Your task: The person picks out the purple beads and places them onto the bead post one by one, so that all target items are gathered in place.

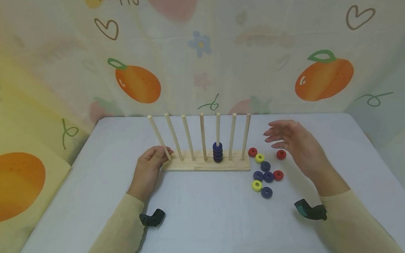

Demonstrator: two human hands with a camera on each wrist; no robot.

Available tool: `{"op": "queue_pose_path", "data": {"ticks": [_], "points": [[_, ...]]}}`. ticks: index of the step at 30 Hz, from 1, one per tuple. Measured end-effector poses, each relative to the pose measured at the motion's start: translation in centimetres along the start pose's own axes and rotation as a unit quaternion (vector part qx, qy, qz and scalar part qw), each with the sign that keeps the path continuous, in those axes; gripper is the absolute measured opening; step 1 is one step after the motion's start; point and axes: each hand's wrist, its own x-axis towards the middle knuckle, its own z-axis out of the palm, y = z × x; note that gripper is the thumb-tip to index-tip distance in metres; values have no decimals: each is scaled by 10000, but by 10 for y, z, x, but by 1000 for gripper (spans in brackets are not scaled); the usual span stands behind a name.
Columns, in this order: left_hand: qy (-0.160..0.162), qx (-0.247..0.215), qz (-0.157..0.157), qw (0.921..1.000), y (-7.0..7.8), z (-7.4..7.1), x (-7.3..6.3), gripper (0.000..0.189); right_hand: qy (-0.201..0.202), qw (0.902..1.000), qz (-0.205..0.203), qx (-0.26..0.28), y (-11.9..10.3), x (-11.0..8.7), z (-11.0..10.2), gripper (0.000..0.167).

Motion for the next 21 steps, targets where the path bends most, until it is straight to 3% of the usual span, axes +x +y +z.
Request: {"op": "queue_pose_path", "data": {"ticks": [4,11,16,21], "points": [[-20,-2,19,10000,0,0,0,48,206,9981,422,-408,5,-11,-5,40],[-32,-23,-11,10000,-1,0,0,47,248,9813,1114,-1553,19,-27,-13,31],[-28,-93,27,9999,-2,-1,0,47,293,9740,1439,-1723,28,-35,-12,37],[-41,-108,31,9999,-2,0,1,47,340,9566,1900,-2183,34,-42,-11,49]]}}
